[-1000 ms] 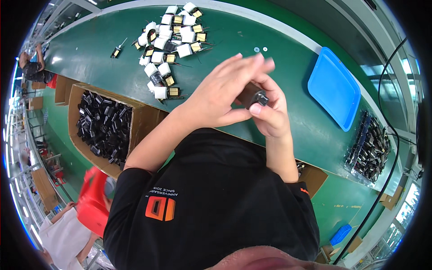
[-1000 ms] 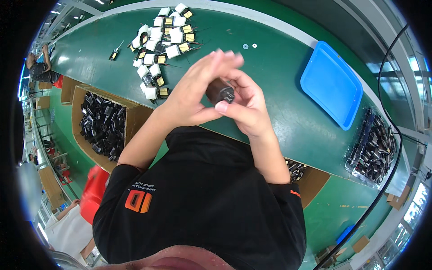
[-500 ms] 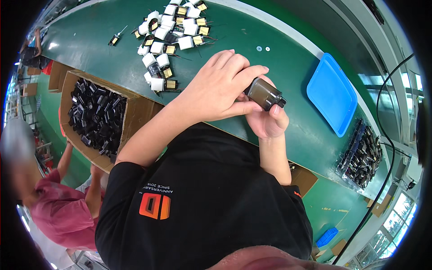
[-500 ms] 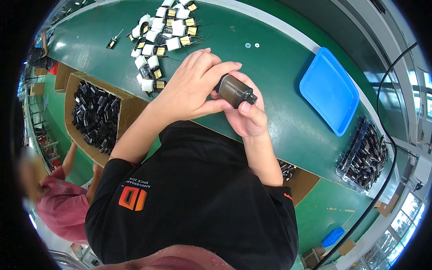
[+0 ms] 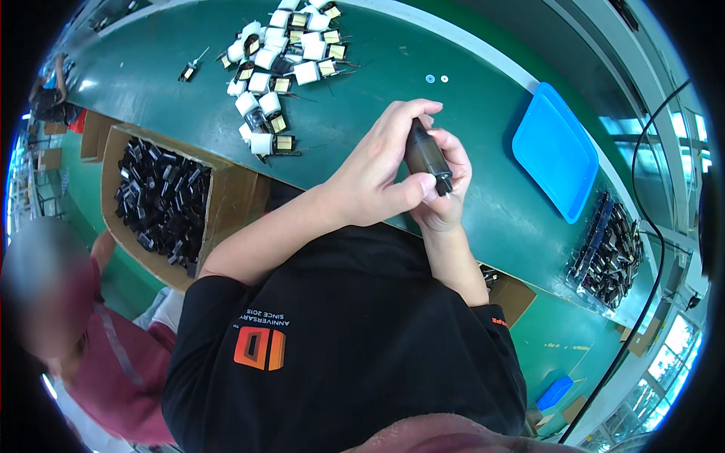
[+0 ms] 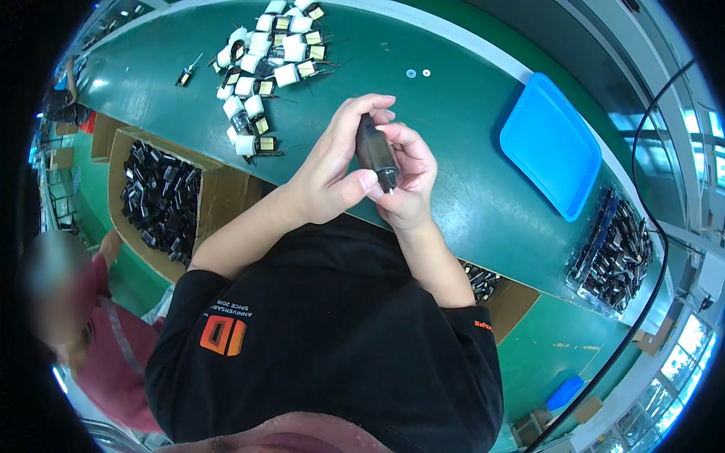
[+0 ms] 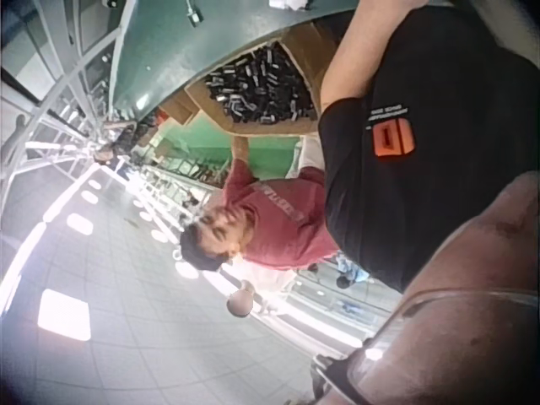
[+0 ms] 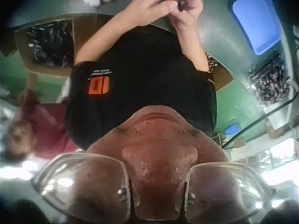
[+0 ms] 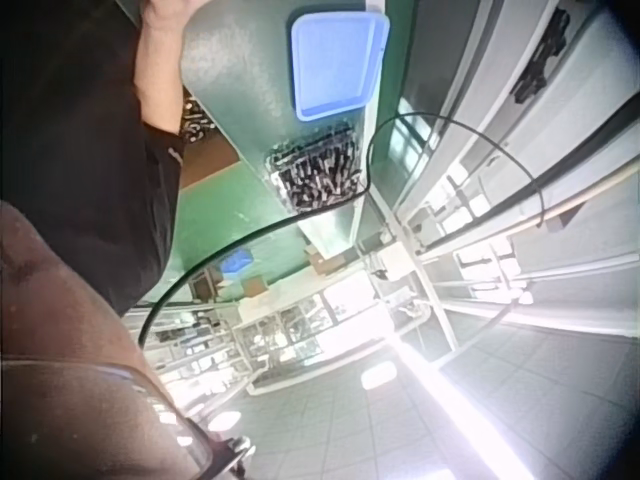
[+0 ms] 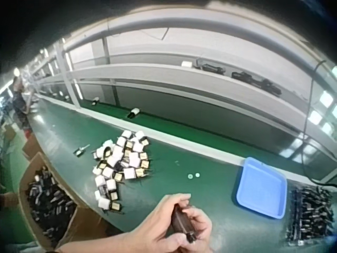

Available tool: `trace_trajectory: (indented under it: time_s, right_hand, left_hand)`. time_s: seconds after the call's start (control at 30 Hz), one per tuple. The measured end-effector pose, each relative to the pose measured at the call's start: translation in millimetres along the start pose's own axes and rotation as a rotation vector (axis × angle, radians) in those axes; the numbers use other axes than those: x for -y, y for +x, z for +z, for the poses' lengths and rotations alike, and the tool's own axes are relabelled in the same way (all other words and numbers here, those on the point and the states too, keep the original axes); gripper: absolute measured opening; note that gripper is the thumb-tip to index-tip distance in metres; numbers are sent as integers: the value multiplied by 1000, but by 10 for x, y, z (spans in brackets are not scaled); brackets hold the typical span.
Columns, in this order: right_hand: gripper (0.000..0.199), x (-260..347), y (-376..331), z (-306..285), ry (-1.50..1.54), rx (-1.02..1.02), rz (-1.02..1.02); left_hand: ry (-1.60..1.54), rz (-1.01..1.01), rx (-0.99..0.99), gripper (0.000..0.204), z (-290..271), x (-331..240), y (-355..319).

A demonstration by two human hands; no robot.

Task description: Manually assemble black plastic housings onto white and gold electronic components on a production line.

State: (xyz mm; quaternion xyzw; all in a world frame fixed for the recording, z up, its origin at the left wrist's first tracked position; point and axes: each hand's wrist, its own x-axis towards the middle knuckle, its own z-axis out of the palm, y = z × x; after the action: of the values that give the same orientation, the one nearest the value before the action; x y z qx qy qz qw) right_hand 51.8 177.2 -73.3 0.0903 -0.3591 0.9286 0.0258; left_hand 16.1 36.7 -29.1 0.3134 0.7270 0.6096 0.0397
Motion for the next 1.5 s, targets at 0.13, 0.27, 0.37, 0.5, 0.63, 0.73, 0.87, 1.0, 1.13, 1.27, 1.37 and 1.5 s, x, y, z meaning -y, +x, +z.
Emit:
trace_trajectory:
  time_s: [0.13, 0.27, 0.37, 0.5, 0.63, 0.73, 0.87, 1.0, 1.13, 1.27, 1.37, 1.5]
  right_hand:
    - [61, 443, -118, -81, -322, 66, 193]
    - [56, 1744, -595, -421, -970, 632, 438]
    - [49, 2234, -1528, -942, -1005, 38, 905]
    - [36, 2012, -2720, -2102, -1222, -430, 1620]
    - [38, 1427, -3592, -3006, -1677, -397, 1255]
    - [37, 1342, -3630, -2787, -1865, -458, 886]
    - [23, 1602, -1874, -1326, -1376, -81, 1311]
    - [11, 1496, -795, -616, -1059, 423, 902]
    - [11, 1107, 271, -563, -1049, 824, 672]
    - [12, 403, 1656, -317, -910, 439, 565]
    - [26, -358, 2749, -263, -1006, 181, 323]
    - [59, -1185, 3840, -334, -1529, 178, 32]
  left_hand:
    - [172, -40, 230, 90, -217, -82, -33]
    - [242, 4, 96, 84, -742, -169, -334]
    - [342, 4, -200, 56, -993, -53, -639]
    - [491, -92, -459, 37, -1118, 147, -849]
    - [788, -80, -507, 32, -1410, 152, -891]
    - [1090, -195, -508, 25, -1850, -2, -912]
    - [1287, -999, -369, 23, -2387, -90, -1786]
    - [1161, -1347, -134, 47, -2320, 134, -2105]
    - [972, -1285, -165, 48, -2321, 536, -2439]
    - [918, -1246, -274, 45, -2244, 567, -2534]
    - [942, -1144, -362, 39, -2184, 640, -2709]
    - [1068, -1123, -422, 38, -2014, 432, -2491]
